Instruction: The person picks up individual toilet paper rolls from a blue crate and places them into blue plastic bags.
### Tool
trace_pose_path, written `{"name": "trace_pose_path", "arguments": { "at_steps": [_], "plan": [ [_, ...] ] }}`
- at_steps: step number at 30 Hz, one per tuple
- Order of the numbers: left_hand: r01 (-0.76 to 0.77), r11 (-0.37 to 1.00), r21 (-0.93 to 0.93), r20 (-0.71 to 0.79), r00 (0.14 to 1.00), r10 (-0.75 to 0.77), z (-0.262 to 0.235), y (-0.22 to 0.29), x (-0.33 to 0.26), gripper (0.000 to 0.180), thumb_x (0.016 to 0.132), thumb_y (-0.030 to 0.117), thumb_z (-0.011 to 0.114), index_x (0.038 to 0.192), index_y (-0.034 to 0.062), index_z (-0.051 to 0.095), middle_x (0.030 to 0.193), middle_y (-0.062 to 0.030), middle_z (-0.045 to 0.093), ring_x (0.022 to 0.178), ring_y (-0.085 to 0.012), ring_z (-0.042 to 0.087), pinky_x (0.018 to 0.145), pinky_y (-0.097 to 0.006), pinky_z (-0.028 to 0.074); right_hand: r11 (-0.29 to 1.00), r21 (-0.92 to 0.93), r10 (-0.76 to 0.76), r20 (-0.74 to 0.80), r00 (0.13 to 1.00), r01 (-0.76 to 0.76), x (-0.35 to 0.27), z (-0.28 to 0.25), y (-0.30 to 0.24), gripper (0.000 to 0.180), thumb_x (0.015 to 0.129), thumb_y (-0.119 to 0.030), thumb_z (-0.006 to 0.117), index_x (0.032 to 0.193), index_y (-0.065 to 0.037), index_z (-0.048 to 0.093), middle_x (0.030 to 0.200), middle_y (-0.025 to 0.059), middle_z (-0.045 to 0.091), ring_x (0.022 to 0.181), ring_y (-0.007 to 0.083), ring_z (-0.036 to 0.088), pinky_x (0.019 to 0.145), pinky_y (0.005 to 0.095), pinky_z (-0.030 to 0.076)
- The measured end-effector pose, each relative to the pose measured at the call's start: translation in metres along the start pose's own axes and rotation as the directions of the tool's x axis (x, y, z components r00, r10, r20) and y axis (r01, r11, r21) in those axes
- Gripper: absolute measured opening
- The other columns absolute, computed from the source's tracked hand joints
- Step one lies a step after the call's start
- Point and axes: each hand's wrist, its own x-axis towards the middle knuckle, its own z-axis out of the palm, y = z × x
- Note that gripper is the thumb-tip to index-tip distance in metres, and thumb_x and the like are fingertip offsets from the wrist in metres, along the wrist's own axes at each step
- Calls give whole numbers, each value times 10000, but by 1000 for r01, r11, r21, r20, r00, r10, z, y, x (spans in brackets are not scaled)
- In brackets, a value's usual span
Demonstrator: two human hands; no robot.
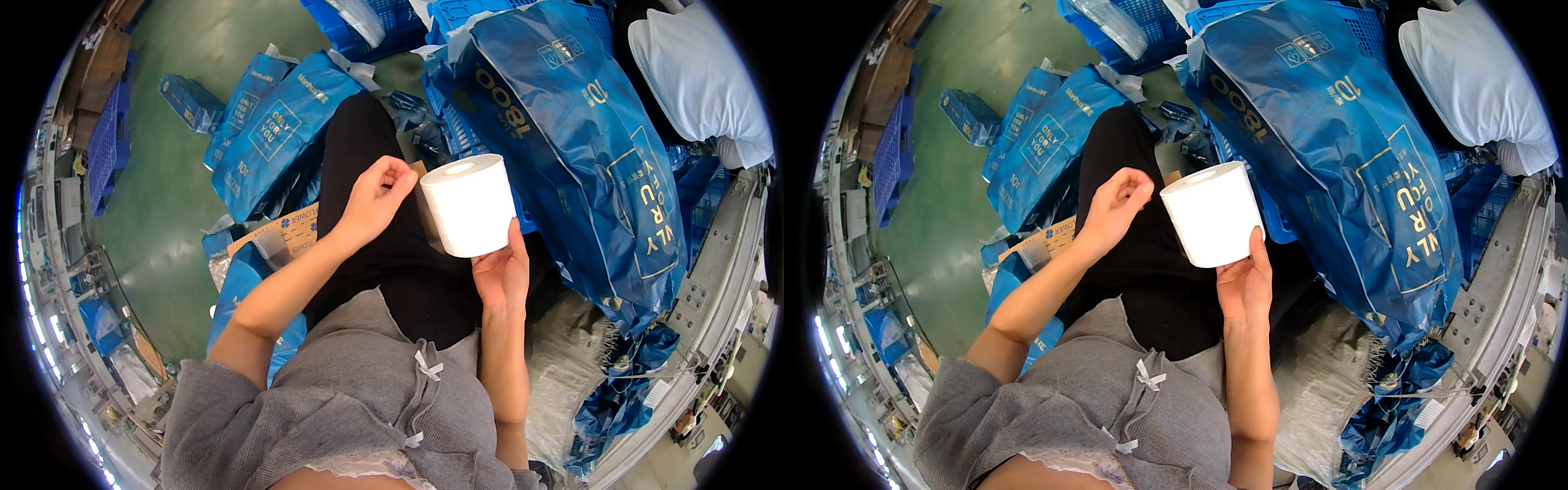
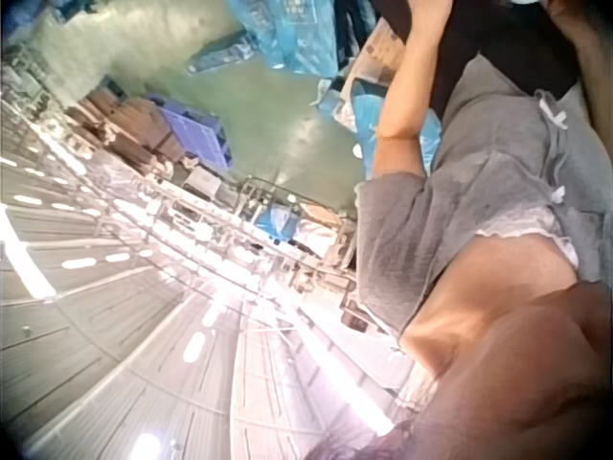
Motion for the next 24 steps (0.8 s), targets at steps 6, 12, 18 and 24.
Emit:
{"name": "trace_pose_path", "arguments": {
  "at_steps": [6,12,18,24],
  "plan": [
    [-34,999,7,56,998,33,25,4,-29,250,840,193,662,985,0,598,903,-60,607,783,-99,576,650,-237,462,998,69,7,24,1000,-9,1,2,6,397,965,-272,458,1284,-35,442,1271,100,533,1181,223,510,989,362,417],
    [278,919,-278,55,960,-273,33,-3,-25,200,859,175,649,957,12,589,840,-42,636,759,-96,586,658,-231,479,978,-131,-145,153,978,165,-1,-3,22,501,935,-281,529,1316,8,382,1301,107,492,1203,207,476,1023,336,366],
    [280,833,-477,161,960,-231,27,-3,-32,183,873,130,618,1004,4,596,945,-50,642,847,-93,581,760,-239,465,963,-166,-185,162,969,211,-2,3,23,700,854,-226,657,1364,27,250,1275,144,490,1220,214,445,1037,324,317],
    [276,842,-463,224,956,-190,-6,2,-69,274,875,106,599,1130,11,578,1045,-48,630,937,-108,564,816,-251,436,944,-295,-126,92,988,148,8,-7,42,934,749,-130,751,1409,-6,102,1288,205,484,1260,265,393,1087,377,192]
  ]
}}
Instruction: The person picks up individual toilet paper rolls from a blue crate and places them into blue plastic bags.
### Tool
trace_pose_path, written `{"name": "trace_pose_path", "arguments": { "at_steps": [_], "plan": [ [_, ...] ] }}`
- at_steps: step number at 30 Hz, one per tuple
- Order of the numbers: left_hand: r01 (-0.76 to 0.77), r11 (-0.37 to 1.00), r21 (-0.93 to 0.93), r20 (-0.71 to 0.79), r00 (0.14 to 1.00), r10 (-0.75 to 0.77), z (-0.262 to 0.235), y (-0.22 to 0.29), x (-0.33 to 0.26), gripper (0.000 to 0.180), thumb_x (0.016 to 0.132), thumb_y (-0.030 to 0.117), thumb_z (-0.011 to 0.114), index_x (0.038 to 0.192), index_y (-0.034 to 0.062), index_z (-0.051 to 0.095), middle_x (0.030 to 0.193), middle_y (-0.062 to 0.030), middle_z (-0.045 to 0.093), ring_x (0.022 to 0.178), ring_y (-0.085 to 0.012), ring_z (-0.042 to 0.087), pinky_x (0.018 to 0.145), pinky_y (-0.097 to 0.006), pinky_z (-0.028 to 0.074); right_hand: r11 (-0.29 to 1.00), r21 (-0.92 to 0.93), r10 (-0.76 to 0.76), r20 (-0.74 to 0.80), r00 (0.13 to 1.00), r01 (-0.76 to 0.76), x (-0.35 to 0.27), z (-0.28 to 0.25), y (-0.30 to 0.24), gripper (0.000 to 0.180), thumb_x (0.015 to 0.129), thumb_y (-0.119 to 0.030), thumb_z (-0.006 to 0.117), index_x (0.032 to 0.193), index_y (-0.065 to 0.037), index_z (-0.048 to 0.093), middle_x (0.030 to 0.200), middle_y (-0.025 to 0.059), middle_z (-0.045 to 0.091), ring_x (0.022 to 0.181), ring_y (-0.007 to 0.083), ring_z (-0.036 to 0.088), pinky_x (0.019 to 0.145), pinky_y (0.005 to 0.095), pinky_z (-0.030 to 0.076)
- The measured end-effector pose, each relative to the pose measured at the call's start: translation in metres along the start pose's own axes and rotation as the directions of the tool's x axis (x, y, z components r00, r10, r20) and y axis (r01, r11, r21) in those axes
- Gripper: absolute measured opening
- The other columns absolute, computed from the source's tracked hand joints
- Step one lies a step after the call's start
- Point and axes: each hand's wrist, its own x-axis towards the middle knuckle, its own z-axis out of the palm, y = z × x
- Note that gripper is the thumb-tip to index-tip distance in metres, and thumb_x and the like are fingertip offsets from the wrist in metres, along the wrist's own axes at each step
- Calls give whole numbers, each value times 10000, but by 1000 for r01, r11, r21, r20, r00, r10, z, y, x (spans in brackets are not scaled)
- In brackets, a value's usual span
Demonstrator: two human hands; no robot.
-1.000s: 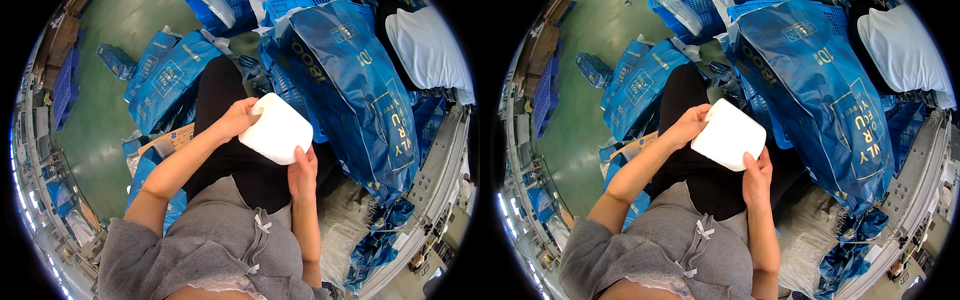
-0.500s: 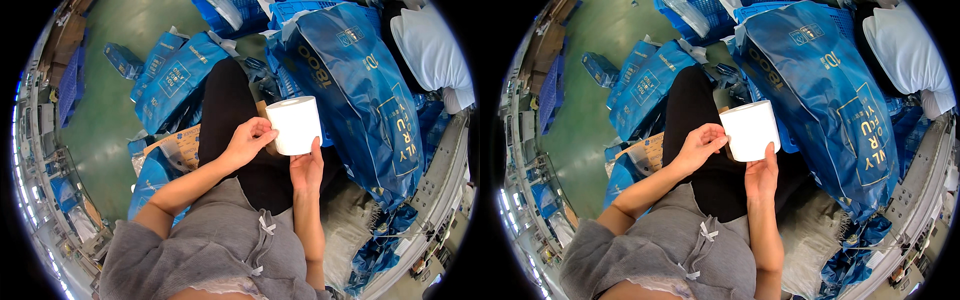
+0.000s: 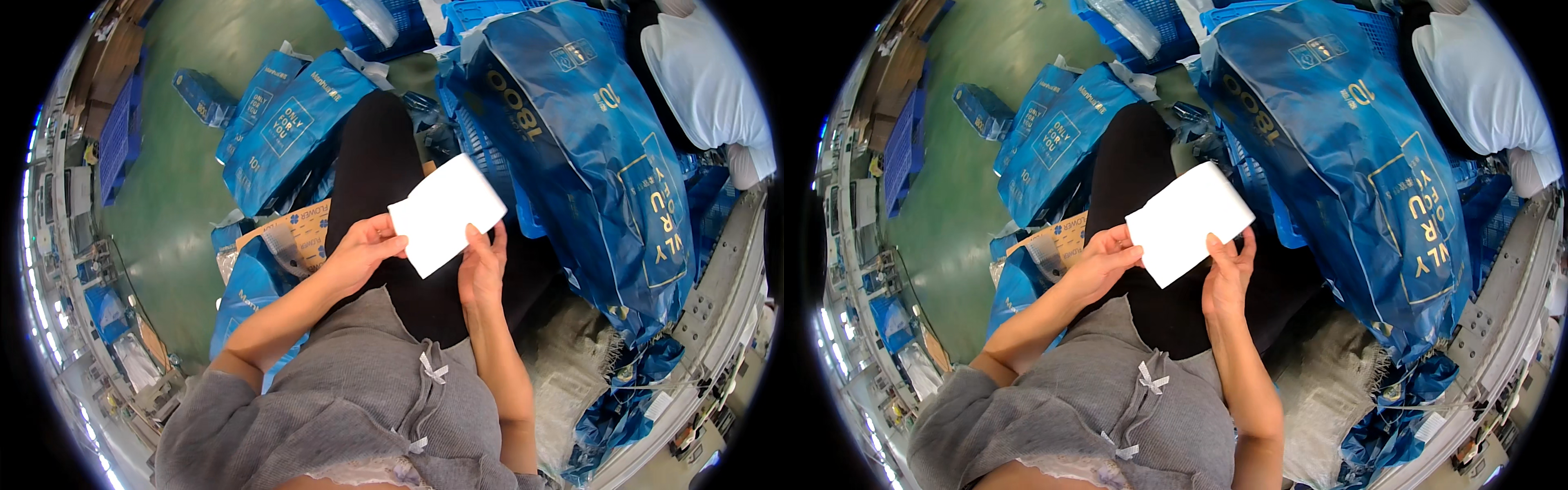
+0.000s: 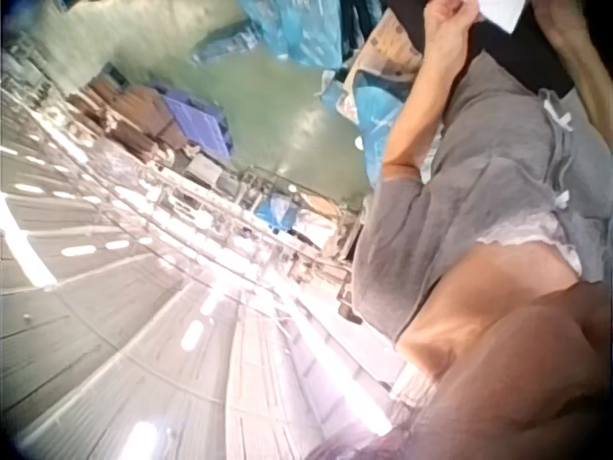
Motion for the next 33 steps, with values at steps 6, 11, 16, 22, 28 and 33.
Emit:
{"name": "trace_pose_path", "arguments": {
  "at_steps": [6,11,16,22,28,33],
  "plan": [
    [123,989,80,-86,990,-116,-24,-11,-35,288,880,133,603,1143,20,568,1068,-38,622,949,-107,560,816,-246,443,991,-121,63,-16,998,-65,0,-1,6,644,851,-304,634,1320,17,330,1277,136,503,1253,222,401,1070,347,232],
    [115,993,33,-96,989,-111,-41,-7,-51,264,876,118,597,1118,14,580,1045,-44,625,925,-110,561,819,-243,444,975,-7,221,-58,974,-222,-13,13,-3,480,942,-363,476,1285,-29,440,1278,82,537,1237,196,441,1048,329,283],
    [163,982,99,-110,982,-152,-60,0,-66,256,865,88,591,1108,9,589,1021,-50,632,901,-112,567,820,-245,442,953,97,286,14,958,-286,-10,9,-3,461,943,-358,488,1291,-57,450,1252,60,562,1170,174,511,1014,322,345],
    [155,985,73,-95,984,-148,-66,6,-76,269,854,86,603,1108,-3,592,1034,-53,634,910,-114,566,826,-252,439,957,93,273,31,961,-275,-13,11,1,487,934,-362,515,1291,-36,451,1244,64,566,1176,170,503,1024,320,335],
    [115,993,32,-76,991,-112,-68,10,-90,272,851,107,613,1099,-3,600,1058,-52,629,939,-117,563,832,-255,429,962,45,265,93,960,-270,-18,12,0,506,920,-322,549,1290,2,433,1266,89,542,1202,179,477,1043,323,314],
    [115,993,36,-97,989,-112,-81,9,-99,313,839,132,630,1116,-9,600,1069,-56,632,957,-126,569,848,-259,427,946,83,304,112,946,-314,-19,14,-3,502,911,-298,563,1293,-3,428,1269,91,537,1202,192,478,1046,330,318]
  ]
}}
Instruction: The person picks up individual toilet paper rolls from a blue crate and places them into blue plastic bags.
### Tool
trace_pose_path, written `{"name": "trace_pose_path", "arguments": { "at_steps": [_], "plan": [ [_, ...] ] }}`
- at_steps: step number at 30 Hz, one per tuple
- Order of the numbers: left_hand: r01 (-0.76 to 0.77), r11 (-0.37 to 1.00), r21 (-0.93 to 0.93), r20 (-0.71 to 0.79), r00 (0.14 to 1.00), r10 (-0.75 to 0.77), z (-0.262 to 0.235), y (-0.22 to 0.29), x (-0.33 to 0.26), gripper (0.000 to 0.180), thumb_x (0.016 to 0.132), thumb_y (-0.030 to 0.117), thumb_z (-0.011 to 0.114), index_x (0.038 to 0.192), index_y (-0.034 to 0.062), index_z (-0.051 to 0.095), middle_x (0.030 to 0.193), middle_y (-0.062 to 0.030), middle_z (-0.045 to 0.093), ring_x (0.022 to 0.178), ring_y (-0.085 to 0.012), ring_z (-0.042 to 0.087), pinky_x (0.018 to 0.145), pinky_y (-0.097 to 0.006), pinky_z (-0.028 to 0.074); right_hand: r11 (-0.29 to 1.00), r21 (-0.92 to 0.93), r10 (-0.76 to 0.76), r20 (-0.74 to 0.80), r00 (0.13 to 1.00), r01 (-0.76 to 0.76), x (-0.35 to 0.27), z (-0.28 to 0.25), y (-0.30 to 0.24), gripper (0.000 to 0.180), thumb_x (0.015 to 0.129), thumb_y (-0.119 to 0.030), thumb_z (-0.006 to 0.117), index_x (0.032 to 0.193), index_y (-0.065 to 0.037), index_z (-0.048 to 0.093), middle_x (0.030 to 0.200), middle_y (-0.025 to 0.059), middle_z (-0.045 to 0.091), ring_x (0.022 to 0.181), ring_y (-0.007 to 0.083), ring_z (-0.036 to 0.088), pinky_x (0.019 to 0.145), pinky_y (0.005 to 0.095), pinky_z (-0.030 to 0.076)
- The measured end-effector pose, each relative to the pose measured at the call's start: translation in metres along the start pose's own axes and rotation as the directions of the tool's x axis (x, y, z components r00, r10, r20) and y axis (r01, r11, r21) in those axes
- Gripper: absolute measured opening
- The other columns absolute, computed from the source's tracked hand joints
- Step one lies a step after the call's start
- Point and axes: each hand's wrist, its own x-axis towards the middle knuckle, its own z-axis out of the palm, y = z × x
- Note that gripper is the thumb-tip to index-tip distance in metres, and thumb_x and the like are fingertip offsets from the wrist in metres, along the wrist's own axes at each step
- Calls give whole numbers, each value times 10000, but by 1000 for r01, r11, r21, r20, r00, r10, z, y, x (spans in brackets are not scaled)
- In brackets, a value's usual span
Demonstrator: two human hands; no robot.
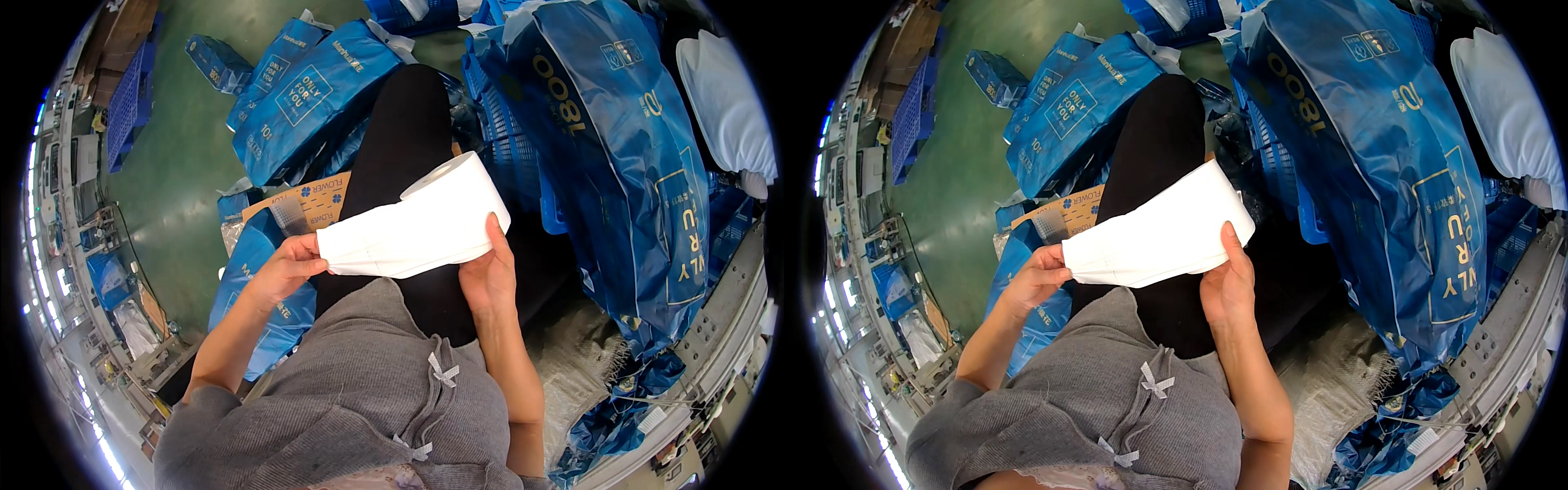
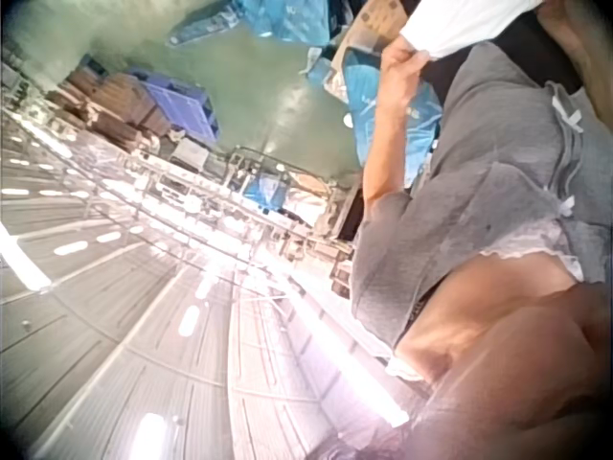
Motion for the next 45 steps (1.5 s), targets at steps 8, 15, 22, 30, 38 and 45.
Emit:
{"name": "trace_pose_path", "arguments": {
  "at_steps": [8,15,22,30,38,45],
  "plan": [
    [-58,997,-52,-132,990,50,-44,1,-12,412,799,121,667,1171,-21,558,1115,-89,636,1020,-167,595,915,-291,435,997,79,13,-50,999,-9,5,-6,-2,480,923,-287,542,1297,-6,431,1270,96,539,1187,217,498,1034,363,355],
    [-69,996,-60,-140,988,60,-36,5,11,327,865,123,600,1159,-13,555,1015,-61,645,885,-128,610,801,-250,475,966,-189,-165,87,982,179,-3,-5,2,526,849,-193,659,1275,15,431,1206,118,562,1148,214,516,1019,352,358],
    [-194,979,-56,-285,943,170,-17,43,80,140,895,127,564,997,30,569,826,-21,616,760,-98,586,720,-233,466,839,-304,-368,295,882,452,-28,4,-17,636,738,-90,765,1263,20,423,1139,111,587,1050,178,568,935,299,423],
    [-275,861,429,245,952,182,64,57,122,264,847,-18,590,1110,-8,570,1038,-60,630,935,-119,596,834,-275,478,737,-448,-338,405,849,507,-38,-2,-20,598,732,33,709,1253,47,417,1189,110,542,1107,189,533,955,320,406],
    [-154,985,73,219,966,135,83,46,115,261,856,192,659,1049,32,585,955,-22,616,878,-89,552,813,-245,434,678,-555,-314,376,872,483,-28,6,-32,600,763,-7,688,1284,43,393,1212,108,522,1104,178,517,949,296,393],
    [-101,944,-313,11,994,110,56,89,161,440,901,252,571,1227,-35,499,1185,-129,587,1087,-234,562,963,-385,416,414,-670,-526,377,762,617,-19,13,-39,625,806,-83,672,1340,12,362,1316,169,467,1239,249,429,1054,363,299]
  ]
}}
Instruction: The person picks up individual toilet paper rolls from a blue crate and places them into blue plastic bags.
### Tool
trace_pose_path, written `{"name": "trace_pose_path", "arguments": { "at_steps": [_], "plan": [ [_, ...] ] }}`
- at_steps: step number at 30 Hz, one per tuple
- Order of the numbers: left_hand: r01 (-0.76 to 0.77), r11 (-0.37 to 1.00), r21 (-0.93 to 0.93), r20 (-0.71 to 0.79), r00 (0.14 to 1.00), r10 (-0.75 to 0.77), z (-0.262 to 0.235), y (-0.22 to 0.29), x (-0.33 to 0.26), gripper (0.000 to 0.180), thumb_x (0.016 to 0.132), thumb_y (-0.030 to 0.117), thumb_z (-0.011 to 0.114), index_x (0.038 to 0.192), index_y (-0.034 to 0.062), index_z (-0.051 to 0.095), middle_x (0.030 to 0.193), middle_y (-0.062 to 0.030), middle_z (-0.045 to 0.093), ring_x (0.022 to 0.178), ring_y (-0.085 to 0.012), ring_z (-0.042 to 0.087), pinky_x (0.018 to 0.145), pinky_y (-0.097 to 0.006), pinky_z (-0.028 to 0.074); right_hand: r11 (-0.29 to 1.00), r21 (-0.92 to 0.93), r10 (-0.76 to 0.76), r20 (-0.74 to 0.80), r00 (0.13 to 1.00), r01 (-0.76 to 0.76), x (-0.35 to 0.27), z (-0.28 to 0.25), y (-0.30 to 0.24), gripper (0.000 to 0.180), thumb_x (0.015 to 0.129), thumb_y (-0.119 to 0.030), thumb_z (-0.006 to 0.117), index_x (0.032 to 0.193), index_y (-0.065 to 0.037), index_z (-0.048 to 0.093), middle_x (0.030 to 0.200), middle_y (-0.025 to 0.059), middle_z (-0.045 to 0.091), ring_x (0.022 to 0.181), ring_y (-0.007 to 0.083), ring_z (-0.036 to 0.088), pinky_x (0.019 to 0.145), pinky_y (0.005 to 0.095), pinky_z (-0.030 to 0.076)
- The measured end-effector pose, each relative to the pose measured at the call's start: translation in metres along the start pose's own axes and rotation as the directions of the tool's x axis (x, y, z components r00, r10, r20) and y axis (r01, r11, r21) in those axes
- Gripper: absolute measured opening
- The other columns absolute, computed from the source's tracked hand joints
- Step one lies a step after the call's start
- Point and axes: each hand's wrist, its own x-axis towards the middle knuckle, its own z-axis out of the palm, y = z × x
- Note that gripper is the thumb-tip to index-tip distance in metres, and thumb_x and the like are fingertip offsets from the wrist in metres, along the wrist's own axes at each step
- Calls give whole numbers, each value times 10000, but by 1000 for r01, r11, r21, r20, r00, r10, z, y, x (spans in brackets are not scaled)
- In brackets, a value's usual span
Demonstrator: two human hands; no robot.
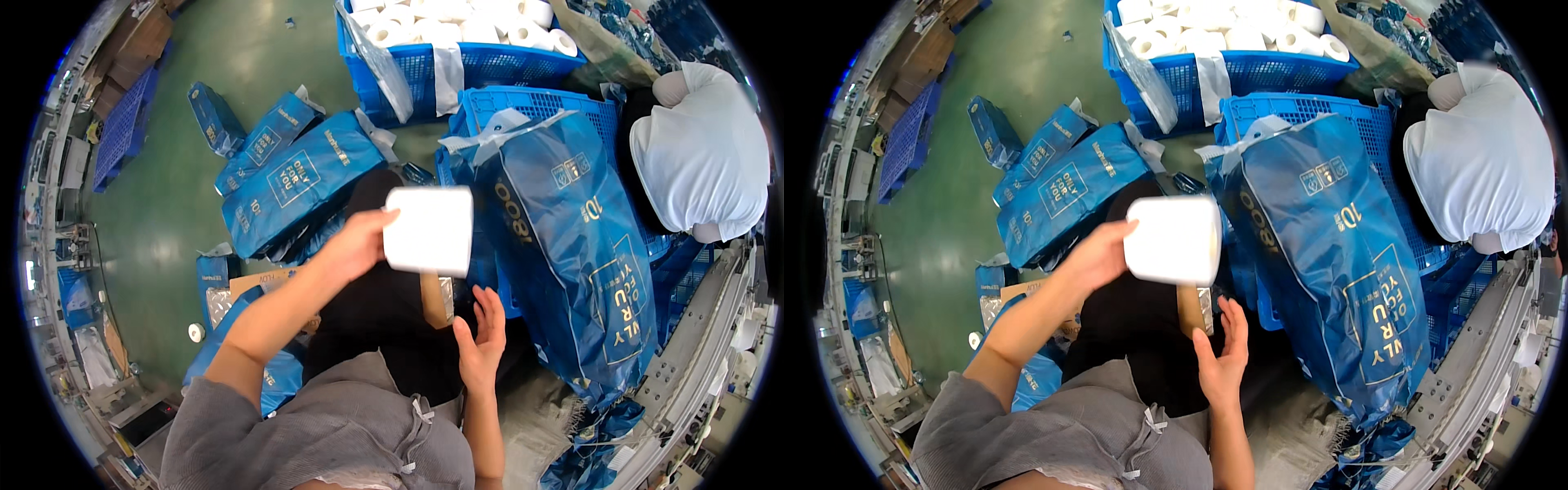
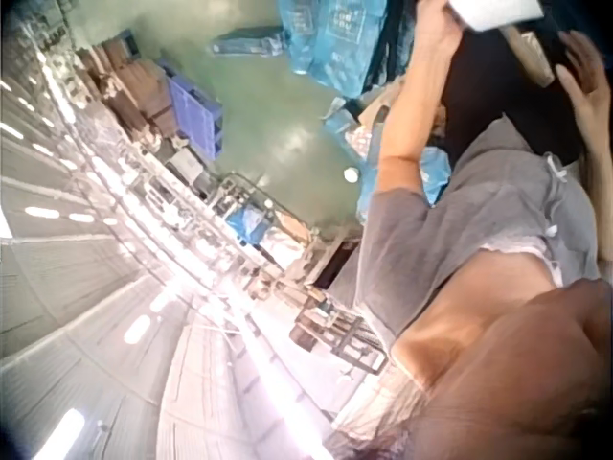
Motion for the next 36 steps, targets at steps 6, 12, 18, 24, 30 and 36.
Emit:
{"name": "trace_pose_path", "arguments": {
  "at_steps": [6,12,18,24,30,36],
  "plan": [
    [-476,879,16,1,879,476,29,168,100,331,931,282,515,1183,68,535,1161,-73,590,1003,-202,570,905,-416,445,988,111,110,-8,994,-108,-18,-10,14,359,830,-17,625,1175,14,533,1159,110,581,1107,191,536,959,304,398],
    [-713,463,527,252,651,716,57,223,153,335,887,180,598,1126,-53,568,1084,-108,616,1032,-196,580,926,-309,438,978,-199,-116,-235,965,69,-7,-36,-11,262,849,21,585,1111,18,581,1160,111,580,1041,169,556,894,270,433],
    [-821,-158,549,788,446,424,159,60,67,312,777,193,694,1033,25,637,1045,-81,644,1043,-206,585,894,-340,443,456,-890,-622,-344,704,-33,31,-148,-61,429,844,-107,624,1232,17,488,1216,197,534,1169,356,462,1028,416,306],
    [-810,-527,255,953,303,-4,176,-15,68,651,662,274,766,1247,145,511,1350,-116,438,1293,-265,374,1060,-477,248,617,-740,-169,207,964,267,40,-121,-65,344,821,-114,643,1113,47,561,871,208,642,799,352,625,708,374,487],
    [-818,-508,271,951,311,7,167,-24,85,622,682,243,751,1252,165,514,1383,-93,427,1311,-232,365,1061,-479,244,518,-846,-143,-234,962,-129,111,-159,-42,213,896,-236,554,844,-31,577,719,163,623,672,371,600,604,443,466],
    [-820,-497,284,949,314,24,169,-24,83,635,676,241,759,1255,161,511,1386,-91,430,1307,-231,375,1059,-479,247,204,-958,-565,-282,775,-199,121,-169,-44,360,727,-157,718,1016,-58,527,951,140,539,916,334,534,760,409,444]
  ]
}}
